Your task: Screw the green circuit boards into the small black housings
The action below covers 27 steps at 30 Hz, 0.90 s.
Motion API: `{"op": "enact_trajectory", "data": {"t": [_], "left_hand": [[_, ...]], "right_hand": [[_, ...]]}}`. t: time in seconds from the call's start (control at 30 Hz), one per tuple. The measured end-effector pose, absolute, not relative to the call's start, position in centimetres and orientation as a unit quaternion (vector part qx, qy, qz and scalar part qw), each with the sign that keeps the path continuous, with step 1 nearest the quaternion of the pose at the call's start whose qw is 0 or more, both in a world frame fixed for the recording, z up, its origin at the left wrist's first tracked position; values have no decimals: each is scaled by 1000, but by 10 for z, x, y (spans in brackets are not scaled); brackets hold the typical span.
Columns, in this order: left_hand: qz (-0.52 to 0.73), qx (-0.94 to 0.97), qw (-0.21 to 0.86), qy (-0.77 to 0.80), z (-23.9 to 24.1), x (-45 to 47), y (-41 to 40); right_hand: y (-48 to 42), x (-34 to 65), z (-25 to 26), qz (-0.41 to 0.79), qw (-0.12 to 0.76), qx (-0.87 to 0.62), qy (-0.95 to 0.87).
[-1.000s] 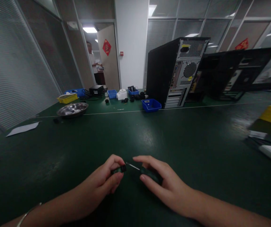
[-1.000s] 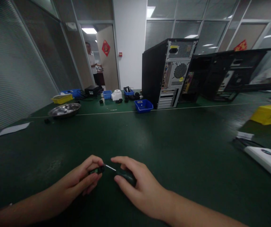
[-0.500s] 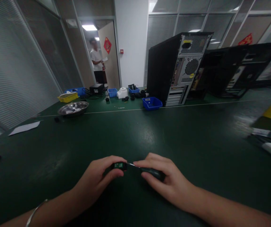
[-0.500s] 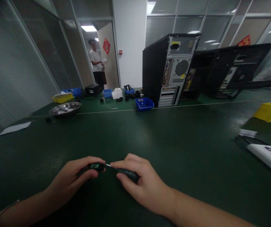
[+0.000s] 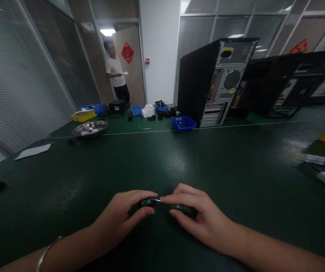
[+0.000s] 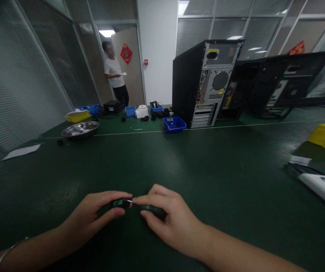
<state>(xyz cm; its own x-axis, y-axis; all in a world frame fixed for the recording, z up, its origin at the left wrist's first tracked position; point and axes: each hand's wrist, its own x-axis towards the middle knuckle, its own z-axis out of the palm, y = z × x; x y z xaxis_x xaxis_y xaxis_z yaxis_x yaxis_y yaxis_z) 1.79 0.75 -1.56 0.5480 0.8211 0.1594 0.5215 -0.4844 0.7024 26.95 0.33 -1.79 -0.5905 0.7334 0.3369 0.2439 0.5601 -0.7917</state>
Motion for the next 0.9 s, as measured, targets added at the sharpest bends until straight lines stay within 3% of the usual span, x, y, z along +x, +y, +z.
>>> {"op": "enact_trajectory", "data": {"t": [0.27,0.9], "left_hand": [[263,841,275,385,-14,21,9],[249,834,334,362,-5,26,4]], "right_hand": [[2,268,-19,354,324,-310,-821],[4,267,-18,380,295,-278,-832]]}}
